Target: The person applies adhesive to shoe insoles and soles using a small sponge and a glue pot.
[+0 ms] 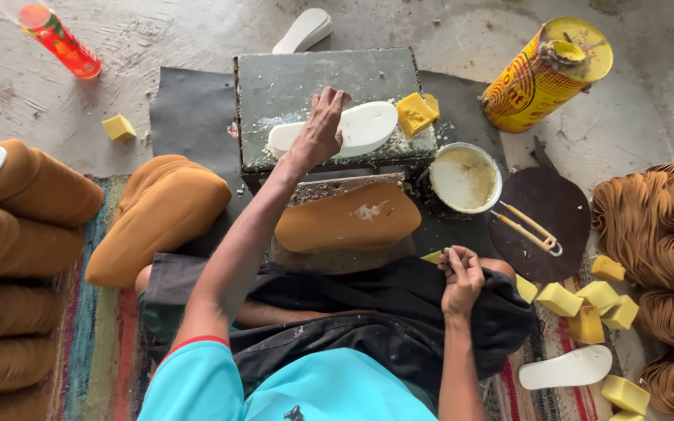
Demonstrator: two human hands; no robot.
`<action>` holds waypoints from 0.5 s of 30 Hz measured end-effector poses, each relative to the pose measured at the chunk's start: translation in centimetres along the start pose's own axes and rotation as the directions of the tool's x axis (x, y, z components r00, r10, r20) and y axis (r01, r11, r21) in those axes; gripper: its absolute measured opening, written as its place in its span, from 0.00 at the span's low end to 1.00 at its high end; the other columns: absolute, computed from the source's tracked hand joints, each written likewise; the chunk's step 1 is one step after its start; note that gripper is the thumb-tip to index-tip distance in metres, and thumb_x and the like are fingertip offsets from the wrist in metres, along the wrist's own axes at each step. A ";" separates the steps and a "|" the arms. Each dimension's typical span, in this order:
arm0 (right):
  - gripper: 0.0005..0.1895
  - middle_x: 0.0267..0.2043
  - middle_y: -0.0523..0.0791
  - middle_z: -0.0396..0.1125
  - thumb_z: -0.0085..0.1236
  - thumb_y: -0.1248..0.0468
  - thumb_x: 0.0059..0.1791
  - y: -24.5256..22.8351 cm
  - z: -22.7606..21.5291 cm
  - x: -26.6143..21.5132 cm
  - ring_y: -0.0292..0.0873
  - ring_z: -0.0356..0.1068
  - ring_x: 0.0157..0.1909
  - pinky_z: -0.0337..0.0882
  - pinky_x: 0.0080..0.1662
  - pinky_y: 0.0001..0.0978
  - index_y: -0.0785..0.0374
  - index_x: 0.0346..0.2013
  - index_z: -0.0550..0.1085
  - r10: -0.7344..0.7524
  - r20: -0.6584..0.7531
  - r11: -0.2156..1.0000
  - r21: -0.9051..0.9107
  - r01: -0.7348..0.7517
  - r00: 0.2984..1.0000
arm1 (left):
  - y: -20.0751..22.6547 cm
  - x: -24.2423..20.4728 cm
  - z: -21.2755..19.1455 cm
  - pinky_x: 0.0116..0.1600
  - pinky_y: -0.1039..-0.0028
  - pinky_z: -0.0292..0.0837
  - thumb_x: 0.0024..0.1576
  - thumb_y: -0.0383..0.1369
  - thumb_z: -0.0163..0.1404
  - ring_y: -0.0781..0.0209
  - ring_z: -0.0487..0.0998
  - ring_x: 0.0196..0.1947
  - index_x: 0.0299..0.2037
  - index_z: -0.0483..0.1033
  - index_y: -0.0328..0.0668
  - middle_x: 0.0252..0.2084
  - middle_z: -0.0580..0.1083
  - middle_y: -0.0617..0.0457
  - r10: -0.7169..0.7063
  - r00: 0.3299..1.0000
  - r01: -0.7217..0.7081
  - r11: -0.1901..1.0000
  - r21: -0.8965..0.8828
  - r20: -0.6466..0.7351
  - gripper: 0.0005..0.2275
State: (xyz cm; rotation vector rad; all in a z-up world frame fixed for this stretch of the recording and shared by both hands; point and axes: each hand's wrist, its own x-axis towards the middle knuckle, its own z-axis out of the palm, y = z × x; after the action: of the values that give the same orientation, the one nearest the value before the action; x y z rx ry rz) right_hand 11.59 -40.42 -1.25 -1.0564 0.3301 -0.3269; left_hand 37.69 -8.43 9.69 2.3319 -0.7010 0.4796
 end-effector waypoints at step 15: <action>0.18 0.29 0.47 0.68 0.71 0.62 0.37 -1.4 27.0 15.2 0.46 0.69 0.29 0.70 0.32 0.41 0.63 0.34 0.70 -0.268 0.555 0.197 -0.768 0.609 0.787 | 5.3 -3.8 -6.3 0.55 0.61 0.70 0.49 0.20 0.62 0.49 0.68 0.54 0.56 0.72 0.39 0.52 0.71 0.44 -0.042 0.881 0.077 0.996 0.054 -0.472 0.23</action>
State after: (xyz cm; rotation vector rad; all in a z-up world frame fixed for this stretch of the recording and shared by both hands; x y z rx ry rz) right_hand 36.37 -26.07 10.60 -2.4026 -0.1712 -0.5117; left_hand 30.59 -6.27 14.96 2.1652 -0.3794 1.0147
